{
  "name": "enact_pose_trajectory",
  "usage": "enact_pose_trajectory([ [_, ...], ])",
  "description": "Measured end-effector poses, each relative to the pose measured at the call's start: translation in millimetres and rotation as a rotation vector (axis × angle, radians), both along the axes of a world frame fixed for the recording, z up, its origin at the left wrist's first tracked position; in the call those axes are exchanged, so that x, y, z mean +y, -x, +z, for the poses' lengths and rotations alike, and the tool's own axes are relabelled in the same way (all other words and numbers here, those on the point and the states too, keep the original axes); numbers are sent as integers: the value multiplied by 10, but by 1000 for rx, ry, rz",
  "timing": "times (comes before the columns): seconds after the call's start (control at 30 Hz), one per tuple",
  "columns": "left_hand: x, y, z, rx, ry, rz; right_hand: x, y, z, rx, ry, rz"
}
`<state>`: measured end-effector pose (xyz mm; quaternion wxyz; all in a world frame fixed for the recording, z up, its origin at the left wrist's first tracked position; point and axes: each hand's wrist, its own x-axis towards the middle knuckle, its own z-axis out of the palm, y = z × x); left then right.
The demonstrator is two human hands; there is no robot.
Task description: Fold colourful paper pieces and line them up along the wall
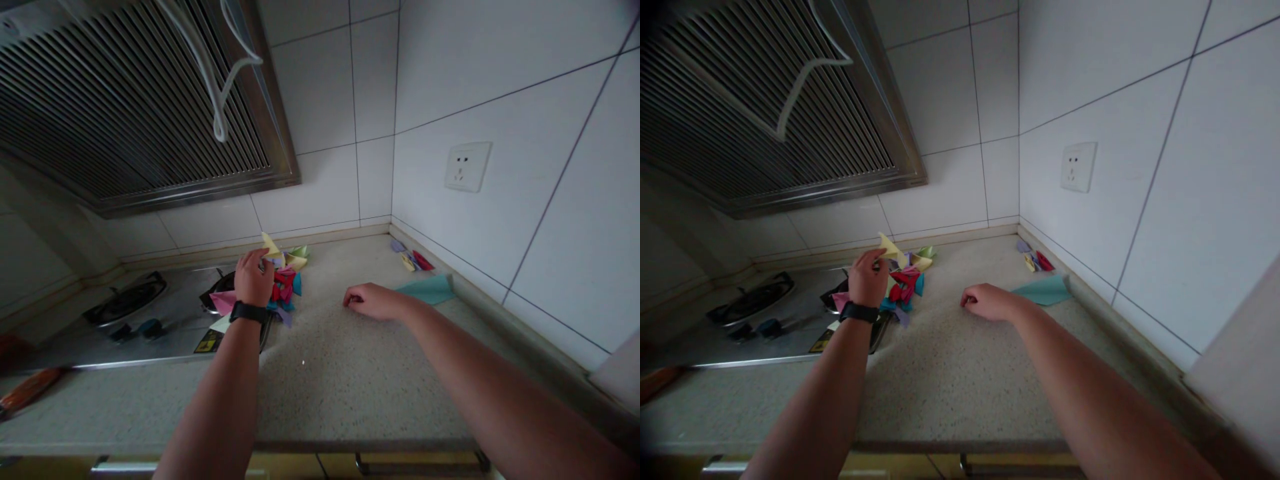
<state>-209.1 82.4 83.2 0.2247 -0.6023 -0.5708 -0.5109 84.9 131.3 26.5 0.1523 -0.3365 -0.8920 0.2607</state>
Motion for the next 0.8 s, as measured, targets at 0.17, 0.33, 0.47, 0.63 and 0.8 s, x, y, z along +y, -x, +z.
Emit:
enact_pose_trajectory([
  [0.17,26,-445,-114,-214,62,-332,3,2,18,-4,-30,-13],
  [0.33,118,-766,-312,-809,157,-660,55,19,18,92,-32,-202],
  [0.47,130,-868,-387,-1042,183,-814,125,7,-25,143,44,-332],
  [0.63,157,-818,-440,-1211,177,-925,205,-38,-76,233,110,-429],
  [0.8,173,-807,-507,-1318,287,-1061,192,-47,-46,449,308,-405],
])
